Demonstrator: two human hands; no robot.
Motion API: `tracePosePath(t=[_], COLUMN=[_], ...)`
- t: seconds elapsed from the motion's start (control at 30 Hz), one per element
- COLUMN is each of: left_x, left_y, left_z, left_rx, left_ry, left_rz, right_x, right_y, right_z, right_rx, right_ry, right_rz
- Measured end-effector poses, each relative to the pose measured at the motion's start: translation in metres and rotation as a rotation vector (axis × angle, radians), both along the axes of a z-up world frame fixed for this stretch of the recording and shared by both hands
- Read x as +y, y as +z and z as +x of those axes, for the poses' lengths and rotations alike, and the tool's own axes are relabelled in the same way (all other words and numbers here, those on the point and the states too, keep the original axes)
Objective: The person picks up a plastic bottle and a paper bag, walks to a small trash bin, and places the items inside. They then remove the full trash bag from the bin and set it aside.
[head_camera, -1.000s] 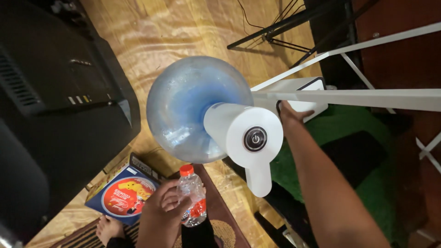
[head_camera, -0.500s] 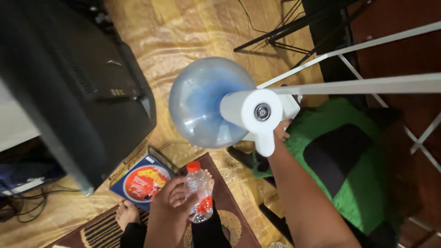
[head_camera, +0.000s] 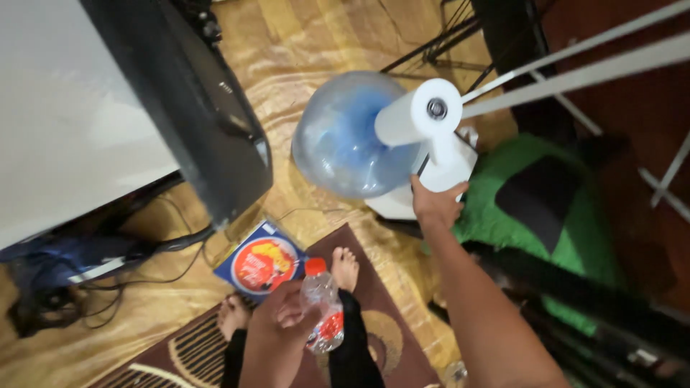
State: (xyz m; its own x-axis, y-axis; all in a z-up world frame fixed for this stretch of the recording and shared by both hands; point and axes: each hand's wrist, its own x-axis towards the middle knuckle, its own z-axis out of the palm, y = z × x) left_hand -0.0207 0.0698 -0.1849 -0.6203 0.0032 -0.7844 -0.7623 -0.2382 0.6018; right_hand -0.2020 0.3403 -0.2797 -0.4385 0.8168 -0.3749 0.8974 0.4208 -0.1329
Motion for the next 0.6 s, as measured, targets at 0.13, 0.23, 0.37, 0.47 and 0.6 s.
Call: tracePosePath(t=[0.13, 0.23, 0.37, 0.47, 0.6], left_x=[-0.016, -0.024, -0.031, -0.026, -0.022], left_y=[-0.004, 0.001, 0.0, 0.001, 0.006], left_z=[0.018, 0.036, 0.052, 0.076, 0.1], left_rx=[0.102, 0.133, 0.185, 0.246, 0.406], left_ry=[-0.163, -0.138, -0.158, -0.154, 0.136], left_rz=[-0.177, -0.092, -0.146, -0.082, 0.228], right_x=[-0.015, -0.02, -0.025, -0.039, -0.056], right_y=[0.015, 0.027, 0.033, 0.026, 0.034], right_z=[0.018, 0.024, 0.035, 0.059, 0.108], right_rx=[-0.031, -0.107, -0.183, -0.227, -0.156], right_ry=[0.072, 0.109, 0.068, 0.084, 0.108], right_rz=[0.047, 0.051, 0.011, 0.048, 0.051])
